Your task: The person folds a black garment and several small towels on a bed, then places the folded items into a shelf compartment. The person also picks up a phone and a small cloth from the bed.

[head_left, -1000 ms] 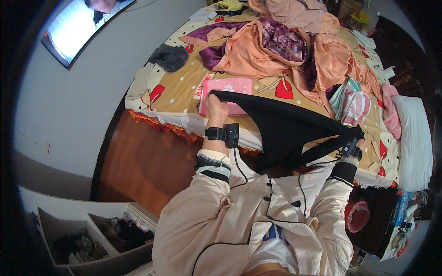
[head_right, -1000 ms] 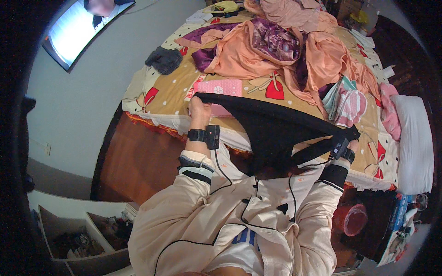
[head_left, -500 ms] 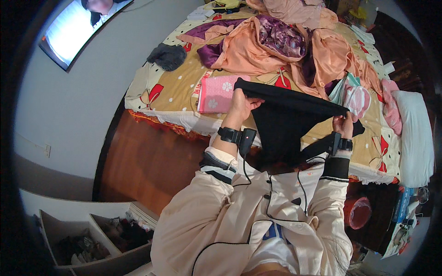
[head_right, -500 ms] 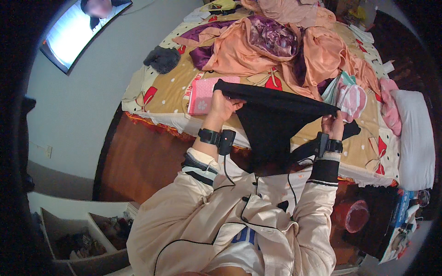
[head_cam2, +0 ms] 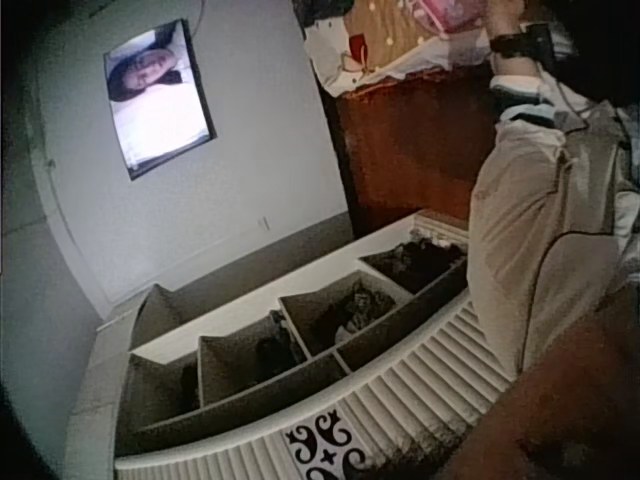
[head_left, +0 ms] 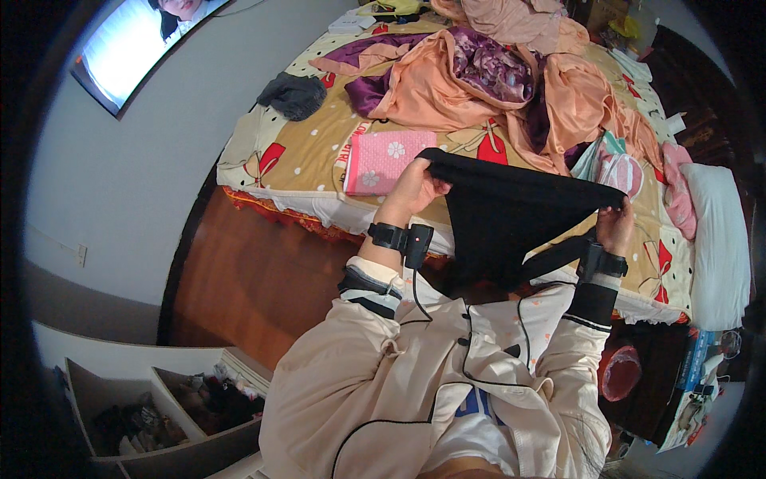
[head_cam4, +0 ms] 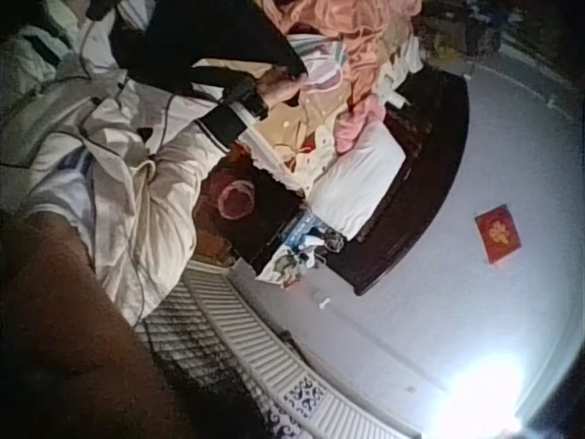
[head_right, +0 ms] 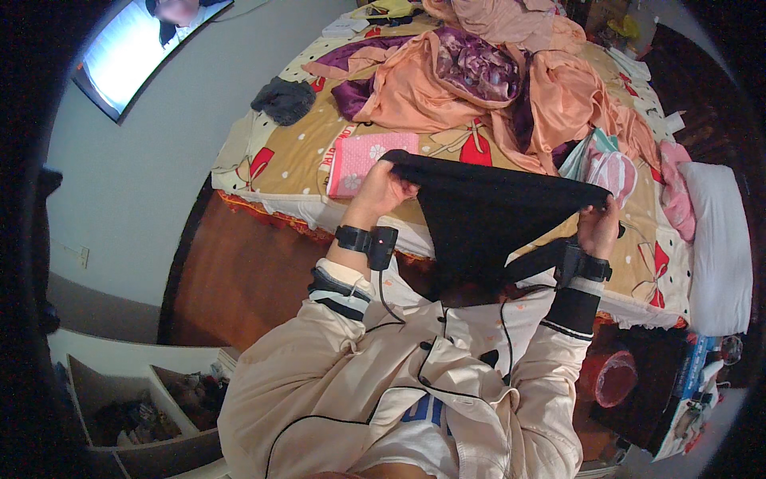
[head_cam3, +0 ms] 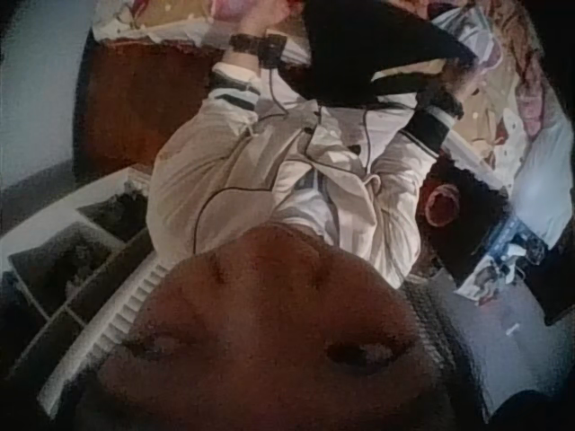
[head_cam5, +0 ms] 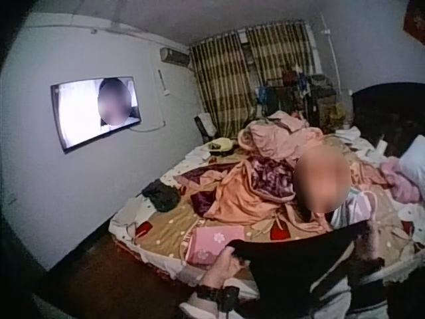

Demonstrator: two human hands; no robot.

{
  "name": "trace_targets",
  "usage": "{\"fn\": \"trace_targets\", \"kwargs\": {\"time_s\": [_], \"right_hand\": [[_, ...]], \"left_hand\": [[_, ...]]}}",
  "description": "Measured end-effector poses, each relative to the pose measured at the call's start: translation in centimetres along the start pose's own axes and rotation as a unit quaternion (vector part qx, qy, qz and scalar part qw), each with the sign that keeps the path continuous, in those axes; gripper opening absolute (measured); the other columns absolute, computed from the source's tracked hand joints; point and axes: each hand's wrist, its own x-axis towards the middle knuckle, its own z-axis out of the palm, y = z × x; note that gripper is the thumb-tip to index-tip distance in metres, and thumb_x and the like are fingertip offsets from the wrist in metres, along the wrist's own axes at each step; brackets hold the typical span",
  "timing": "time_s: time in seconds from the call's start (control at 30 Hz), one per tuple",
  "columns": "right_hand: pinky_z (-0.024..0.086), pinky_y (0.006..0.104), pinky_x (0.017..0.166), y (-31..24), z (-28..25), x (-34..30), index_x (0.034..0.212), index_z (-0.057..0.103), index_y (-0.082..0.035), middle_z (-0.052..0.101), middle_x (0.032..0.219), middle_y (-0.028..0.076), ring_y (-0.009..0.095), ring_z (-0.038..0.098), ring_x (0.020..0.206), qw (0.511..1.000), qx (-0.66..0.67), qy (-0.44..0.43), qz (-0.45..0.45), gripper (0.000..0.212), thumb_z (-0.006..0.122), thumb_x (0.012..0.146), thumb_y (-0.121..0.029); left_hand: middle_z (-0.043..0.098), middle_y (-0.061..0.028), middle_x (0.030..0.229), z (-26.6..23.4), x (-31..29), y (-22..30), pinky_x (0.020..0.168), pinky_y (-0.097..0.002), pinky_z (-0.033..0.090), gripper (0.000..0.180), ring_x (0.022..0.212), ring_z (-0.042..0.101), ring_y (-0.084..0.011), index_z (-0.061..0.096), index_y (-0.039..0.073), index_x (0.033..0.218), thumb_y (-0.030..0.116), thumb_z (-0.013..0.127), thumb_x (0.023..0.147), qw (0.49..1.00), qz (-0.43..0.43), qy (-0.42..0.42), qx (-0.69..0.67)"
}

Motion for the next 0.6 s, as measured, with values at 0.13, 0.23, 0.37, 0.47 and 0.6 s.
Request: {"fn": "trace_targets", "kwargs": {"time_s": [0.13, 0.23, 0.37, 0.47, 0.6], "right_hand": [[0.048, 0.0259, 0.069, -0.1, 1.0, 0.6, 0.087, 0.055, -0.005, 0.059, 0.081, 0.004, 0.016, 0.056, 0.073, 0.999, 0.041, -0.011, -0.021, 0.013, 0.050, 0.089, -0.016], [0.050, 0.0279, 0.077, 0.0, 1.8, 1.6, 0.086, 0.054, -0.002, 0.059, 0.083, 0.006, 0.017, 0.056, 0.074, 0.998, 0.053, 0.011, -0.033, 0.014, 0.049, 0.090, -0.014], [0.050, 0.0301, 0.085, 1.3, 1.7, 3.3, 0.089, 0.054, 0.001, 0.058, 0.083, 0.007, 0.019, 0.057, 0.077, 0.998, 0.053, -0.003, -0.040, 0.013, 0.048, 0.090, -0.010], [0.050, 0.0369, 0.089, 3.9, 1.4, 4.8, 0.088, 0.051, 0.003, 0.055, 0.085, 0.010, 0.018, 0.055, 0.079, 0.994, 0.080, 0.070, -0.020, 0.012, 0.048, 0.090, -0.008], [0.046, 0.0383, 0.095, 7.5, 0.2, 5.3, 0.103, 0.042, 0.008, 0.045, 0.090, 0.010, 0.023, 0.052, 0.086, 0.982, 0.106, 0.153, 0.017, 0.021, 0.048, 0.090, -0.007]], "left_hand": [[0.059, -0.0066, 0.096, 0.7, -0.7, 0.7, 0.078, -0.0346, 0.047, 0.020, 0.087, 0.057, -0.0195, 0.054, 0.005, 0.103, 0.014, 0.051, 0.085, 0.998, 0.041, -0.042, 0.023], [0.058, -0.0068, 0.099, 0.8, -0.9, 0.9, 0.082, -0.0346, 0.046, 0.024, 0.091, 0.056, -0.0178, 0.052, 0.003, 0.106, 0.004, 0.052, 0.082, 0.993, 0.075, -0.058, 0.069], [0.055, -0.0087, 0.103, 0.0, -0.3, 0.3, 0.082, -0.0335, 0.047, 0.023, 0.092, 0.056, -0.0179, 0.050, 0.000, 0.106, 0.002, 0.052, 0.083, 0.992, 0.081, -0.041, 0.093], [0.055, -0.0086, 0.100, -0.8, 0.7, -0.9, 0.079, -0.0324, 0.049, 0.019, 0.091, 0.056, -0.0209, 0.049, 0.001, 0.103, 0.004, 0.052, 0.085, 0.997, 0.050, 0.033, 0.057], [0.052, -0.0110, 0.098, -0.7, 1.7, -2.5, 0.077, -0.0334, 0.051, 0.018, 0.091, 0.057, -0.0253, 0.046, 0.000, 0.102, 0.007, 0.053, 0.087, 0.994, 0.034, 0.095, -0.044]]}}
